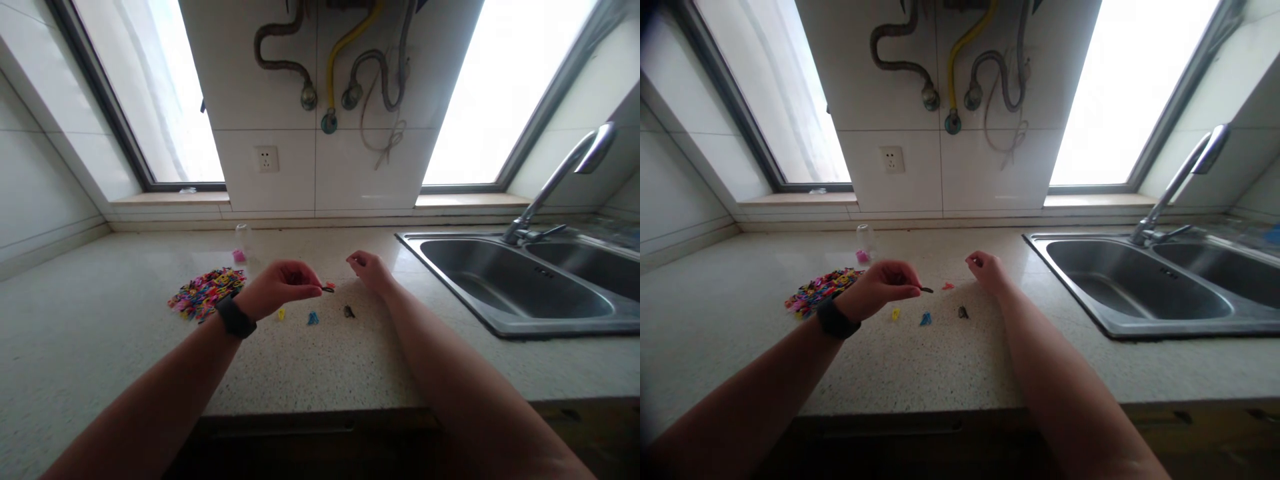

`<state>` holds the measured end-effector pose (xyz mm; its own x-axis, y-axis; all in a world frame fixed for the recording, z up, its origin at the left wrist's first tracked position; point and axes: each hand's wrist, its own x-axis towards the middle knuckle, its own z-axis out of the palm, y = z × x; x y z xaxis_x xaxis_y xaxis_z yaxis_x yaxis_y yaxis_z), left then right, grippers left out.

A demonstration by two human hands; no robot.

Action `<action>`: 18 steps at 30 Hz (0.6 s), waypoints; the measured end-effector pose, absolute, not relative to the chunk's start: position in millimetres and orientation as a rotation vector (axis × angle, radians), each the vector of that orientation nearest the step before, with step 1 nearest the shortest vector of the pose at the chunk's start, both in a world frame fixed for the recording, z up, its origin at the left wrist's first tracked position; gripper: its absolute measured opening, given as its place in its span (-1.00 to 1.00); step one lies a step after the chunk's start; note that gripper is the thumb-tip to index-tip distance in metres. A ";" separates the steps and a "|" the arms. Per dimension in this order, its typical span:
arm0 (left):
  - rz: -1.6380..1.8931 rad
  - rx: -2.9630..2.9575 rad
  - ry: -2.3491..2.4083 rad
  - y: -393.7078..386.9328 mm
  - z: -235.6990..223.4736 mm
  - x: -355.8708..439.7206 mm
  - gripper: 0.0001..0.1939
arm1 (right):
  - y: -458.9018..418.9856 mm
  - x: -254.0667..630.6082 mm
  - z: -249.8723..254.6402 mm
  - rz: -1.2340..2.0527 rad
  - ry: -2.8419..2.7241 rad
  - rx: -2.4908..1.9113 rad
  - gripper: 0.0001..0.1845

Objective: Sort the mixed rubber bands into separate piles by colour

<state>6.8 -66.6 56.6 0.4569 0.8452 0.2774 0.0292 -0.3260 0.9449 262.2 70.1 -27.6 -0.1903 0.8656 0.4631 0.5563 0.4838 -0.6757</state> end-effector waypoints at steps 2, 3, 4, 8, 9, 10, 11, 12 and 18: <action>0.998 1.739 0.728 -62.2 65.2 21.0 -0.79 | 70.5 263.6 -27.3 0.455 -1.873 -1.192 -0.63; 0.995 1.758 0.728 -58.8 67.4 27.5 -0.78 | 70.6 264.6 -27.0 0.456 -1.872 -1.192 -0.63; 0.990 1.777 0.730 -54.6 67.7 33.3 -0.76 | 70.7 265.7 -26.8 0.458 -1.873 -1.189 -0.63; 0.987 1.881 0.765 -36.3 49.4 49.2 -0.68 | 70.8 269.6 -25.8 0.445 -1.869 -1.182 -0.65; 0.976 1.925 0.793 -32.8 41.4 51.3 -0.68 | 70.9 270.1 -25.6 0.440 -1.872 -1.180 -0.66; 0.949 1.979 0.835 -30.1 33.1 52.8 -0.67 | 71.0 270.4 -25.3 0.435 -1.880 -1.177 -0.66; 0.913 2.042 0.879 -28.3 25.1 54.0 -0.68 | 71.1 270.4 -25.2 0.431 -1.893 -1.174 -0.67; 0.873 2.113 0.922 -27.3 17.9 55.0 -0.69 | 71.3 270.2 -25.1 0.431 -1.908 -1.171 -0.67; 0.706 2.377 1.062 -29.9 -0.7 59.4 -0.75 | 73.8 267.4 -29.8 0.420 -1.962 -1.166 -0.69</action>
